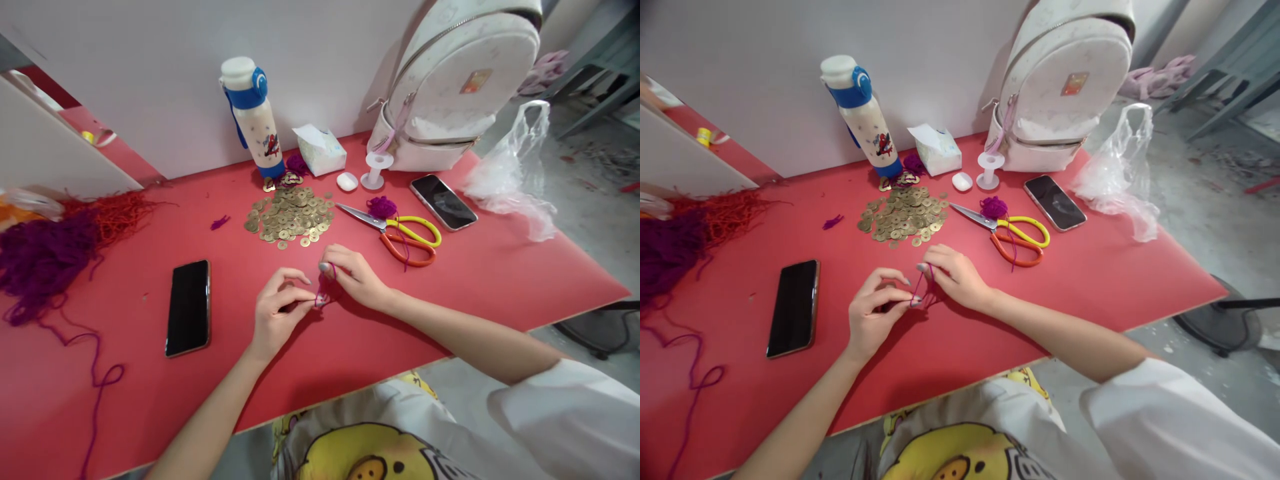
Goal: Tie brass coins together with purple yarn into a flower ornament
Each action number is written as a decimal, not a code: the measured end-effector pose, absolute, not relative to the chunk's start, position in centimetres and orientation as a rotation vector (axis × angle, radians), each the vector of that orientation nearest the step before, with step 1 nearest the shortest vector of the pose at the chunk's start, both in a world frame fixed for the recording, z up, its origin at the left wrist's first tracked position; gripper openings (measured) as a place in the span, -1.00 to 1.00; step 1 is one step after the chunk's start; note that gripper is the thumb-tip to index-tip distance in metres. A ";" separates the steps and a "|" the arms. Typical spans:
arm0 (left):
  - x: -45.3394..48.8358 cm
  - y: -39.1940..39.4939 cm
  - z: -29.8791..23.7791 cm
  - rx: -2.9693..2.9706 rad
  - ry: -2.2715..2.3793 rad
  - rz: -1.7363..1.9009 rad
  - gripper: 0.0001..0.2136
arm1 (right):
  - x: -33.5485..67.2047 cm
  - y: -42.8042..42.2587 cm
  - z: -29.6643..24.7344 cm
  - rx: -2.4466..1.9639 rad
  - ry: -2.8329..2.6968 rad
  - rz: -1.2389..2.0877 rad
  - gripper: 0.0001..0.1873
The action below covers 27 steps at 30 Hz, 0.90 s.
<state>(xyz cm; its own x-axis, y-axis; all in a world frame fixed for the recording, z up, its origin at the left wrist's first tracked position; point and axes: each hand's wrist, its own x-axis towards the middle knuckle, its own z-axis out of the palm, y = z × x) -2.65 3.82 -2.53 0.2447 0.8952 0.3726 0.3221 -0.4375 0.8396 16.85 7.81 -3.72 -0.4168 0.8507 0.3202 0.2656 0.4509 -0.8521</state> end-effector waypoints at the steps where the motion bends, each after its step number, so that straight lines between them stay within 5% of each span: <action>1: -2.7 3.7 -2.5 1.900 1.057 1.176 -0.91 | 16.9 8.0 -3.7 -0.961 -1.879 0.973 -0.47; 7: -2.6 3.7 -2.1 1.721 0.812 1.086 -0.92 | 17.4 9.5 -3.9 -1.005 -1.229 1.483 -0.47; 13: -2.6 4.5 -2.9 1.429 1.163 1.303 -0.92 | 17.9 10.4 -3.5 -0.884 -0.937 1.443 -0.61; 18: -3.0 4.8 -3.6 1.223 1.394 1.338 -0.87 | 17.0 7.7 -3.4 -0.919 -1.544 1.352 -0.54; 22: -2.9 4.7 -3.7 1.176 1.404 1.360 -0.85 | 16.0 5.7 -4.0 -0.995 -2.188 0.954 -0.57; 27: -2.7 4.6 -3.9 1.264 1.379 1.352 -0.88 | 15.3 5.5 -4.3 -1.196 -2.348 0.817 -0.50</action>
<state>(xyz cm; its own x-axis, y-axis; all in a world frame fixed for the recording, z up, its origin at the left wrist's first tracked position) -2.66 4.61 -3.89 -0.1703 0.9809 0.0942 0.1134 -0.0754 0.9907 15.30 5.49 -4.30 -0.5654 0.8218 0.0704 0.6006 0.4687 -0.6478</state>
